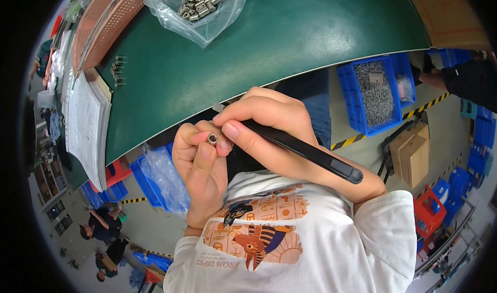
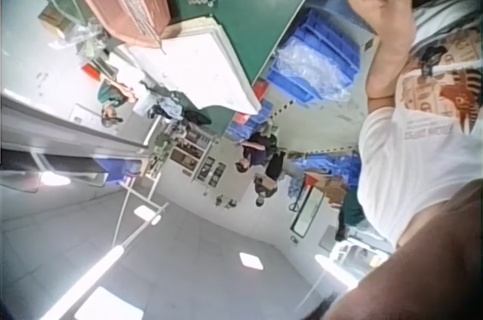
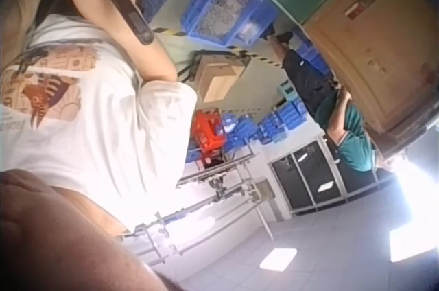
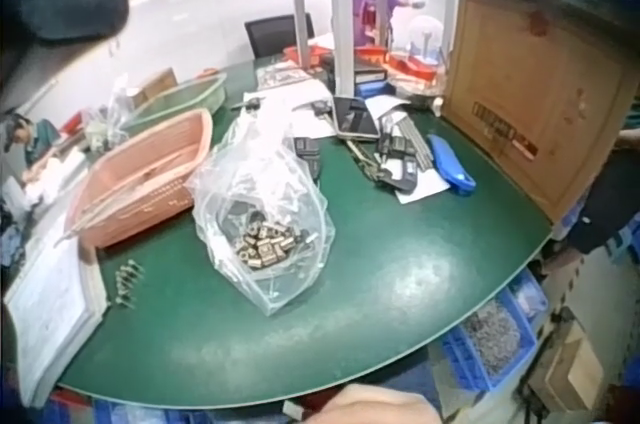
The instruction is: Using a small blade to clean or deburr metal cylindrical components at a factory workstation.
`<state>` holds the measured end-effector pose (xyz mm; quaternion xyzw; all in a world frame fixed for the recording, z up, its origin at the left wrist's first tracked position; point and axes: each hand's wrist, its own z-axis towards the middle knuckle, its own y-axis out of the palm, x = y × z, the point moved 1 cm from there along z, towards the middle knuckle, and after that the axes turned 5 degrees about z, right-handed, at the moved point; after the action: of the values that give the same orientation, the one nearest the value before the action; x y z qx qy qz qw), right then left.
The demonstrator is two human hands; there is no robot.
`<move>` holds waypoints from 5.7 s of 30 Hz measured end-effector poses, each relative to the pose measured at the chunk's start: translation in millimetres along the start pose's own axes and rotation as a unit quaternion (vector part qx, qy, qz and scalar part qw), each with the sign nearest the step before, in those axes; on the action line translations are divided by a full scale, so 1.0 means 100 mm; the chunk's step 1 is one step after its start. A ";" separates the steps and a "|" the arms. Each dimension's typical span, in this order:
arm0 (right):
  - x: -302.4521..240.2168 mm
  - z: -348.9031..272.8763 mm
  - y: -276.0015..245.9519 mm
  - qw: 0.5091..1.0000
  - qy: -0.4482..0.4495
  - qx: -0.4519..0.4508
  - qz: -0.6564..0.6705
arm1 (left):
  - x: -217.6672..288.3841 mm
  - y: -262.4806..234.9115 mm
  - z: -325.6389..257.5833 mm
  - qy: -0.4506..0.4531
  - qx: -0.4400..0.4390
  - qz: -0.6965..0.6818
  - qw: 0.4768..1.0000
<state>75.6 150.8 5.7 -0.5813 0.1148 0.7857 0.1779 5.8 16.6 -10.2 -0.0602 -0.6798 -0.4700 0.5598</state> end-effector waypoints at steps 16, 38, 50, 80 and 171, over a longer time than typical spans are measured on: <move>-0.04 0.04 0.03 0.980 0.129 -0.018 0.147 | -0.02 -0.02 0.01 0.028 -0.040 0.021 0.999; -0.06 0.06 0.08 0.991 -0.084 0.058 -0.086 | -0.08 -0.05 -0.02 -0.075 0.042 0.033 0.996; -0.07 0.04 0.08 0.984 -0.117 0.058 -0.124 | -0.02 -0.01 -0.02 -0.101 0.037 -0.033 0.994; 0.07 0.16 0.15 0.975 -0.139 0.009 -0.171 | 0.23 -0.18 0.22 0.293 0.086 0.514 0.802; -0.08 0.14 0.06 0.968 -0.179 0.061 -0.163 | 0.03 -0.09 0.19 -0.095 -0.008 -0.095 0.991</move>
<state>63.3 149.0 17.6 -0.4300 0.0327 0.8286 0.3569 -13.9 23.6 -11.5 -0.0442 -0.7289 -0.5187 0.4445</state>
